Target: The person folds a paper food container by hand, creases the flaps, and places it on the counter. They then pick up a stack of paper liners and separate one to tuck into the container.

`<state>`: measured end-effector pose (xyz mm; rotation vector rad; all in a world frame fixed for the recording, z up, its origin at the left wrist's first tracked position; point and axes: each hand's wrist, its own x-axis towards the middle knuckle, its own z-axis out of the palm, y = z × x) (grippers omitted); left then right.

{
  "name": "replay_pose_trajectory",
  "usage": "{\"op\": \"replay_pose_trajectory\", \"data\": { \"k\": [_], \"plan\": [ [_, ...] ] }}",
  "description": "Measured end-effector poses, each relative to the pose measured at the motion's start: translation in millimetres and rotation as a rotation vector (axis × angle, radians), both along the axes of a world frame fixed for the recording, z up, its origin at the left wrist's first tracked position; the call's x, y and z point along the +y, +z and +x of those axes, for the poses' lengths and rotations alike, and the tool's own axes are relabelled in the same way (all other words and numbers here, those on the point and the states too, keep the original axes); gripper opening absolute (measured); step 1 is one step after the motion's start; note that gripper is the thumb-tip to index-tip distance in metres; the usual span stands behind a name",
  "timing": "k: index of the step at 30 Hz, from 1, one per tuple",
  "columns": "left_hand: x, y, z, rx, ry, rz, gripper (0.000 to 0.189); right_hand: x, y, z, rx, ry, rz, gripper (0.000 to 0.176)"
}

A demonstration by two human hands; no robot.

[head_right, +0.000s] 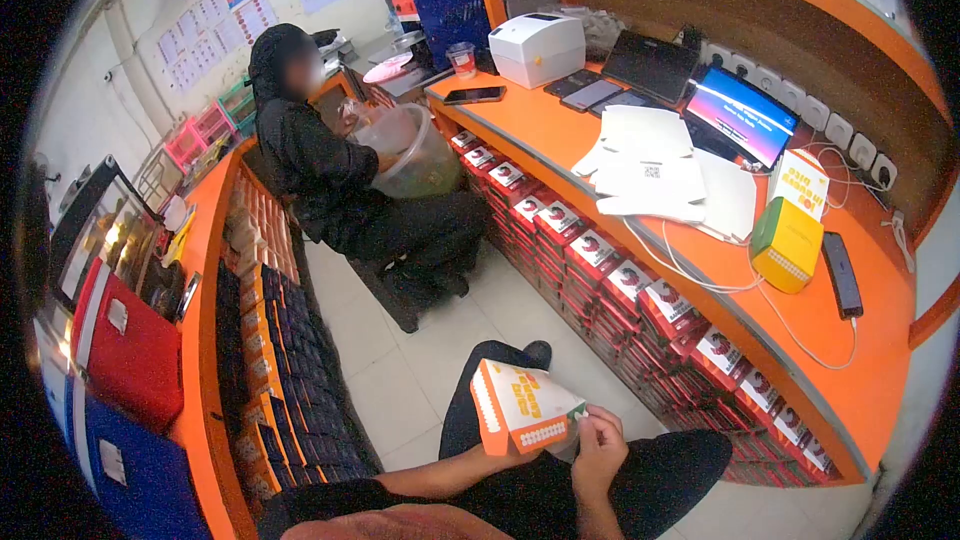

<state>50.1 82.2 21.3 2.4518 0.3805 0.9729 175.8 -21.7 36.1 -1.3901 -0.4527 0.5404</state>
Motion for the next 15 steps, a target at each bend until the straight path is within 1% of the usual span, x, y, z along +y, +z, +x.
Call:
{"op": "replay_pose_trajectory", "data": {
  "k": [3, 5, 7, 8, 9, 12, 13, 14, 15],
  "plan": [
    [1.1, -0.5, 3.1, -0.002, 0.039, -0.050, 0.021, -0.1, 5.9, 2.3, -0.035, 0.011, -0.032, 0.009],
    [1.4, 3.2, 6.7, 0.027, 0.077, -0.193, 0.021, 0.1, 8.7, 3.8, -0.055, 0.026, -0.036, 0.009],
    [2.8, 11.1, 8.2, 0.116, 0.056, -0.618, 0.027, 0.6, 11.3, 5.3, -0.098, 0.044, -0.025, 0.008],
    [2.6, 14.6, 9.4, 0.161, 0.043, -0.831, 0.030, 0.5, 11.7, 6.9, -0.166, 0.058, -0.039, 0.008],
    [5.2, 0.9, 10.6, 0.175, 0.044, -0.944, 0.033, 0.1, 12.0, 8.8, -0.234, 0.071, -0.053, 0.007],
    [4.1, -4.2, 8.4, 0.097, 0.055, -0.974, 0.032, 0.0, 15.3, 11.1, -0.393, 0.109, -0.093, 0.006],
    [3.4, -3.8, 4.4, 0.172, 0.079, -0.966, 0.040, 0.2, 17.4, 11.3, -0.438, 0.122, -0.105, 0.005],
    [2.7, -15.3, 3.4, 0.014, 0.014, -1.095, 0.043, 0.1, 19.9, 11.5, -0.456, 0.130, -0.108, 0.005],
    [2.0, -39.9, 1.1, -0.147, -0.051, -1.219, 0.046, 0.0, 22.7, 12.1, -0.473, 0.140, -0.110, 0.005]
  ]
}}
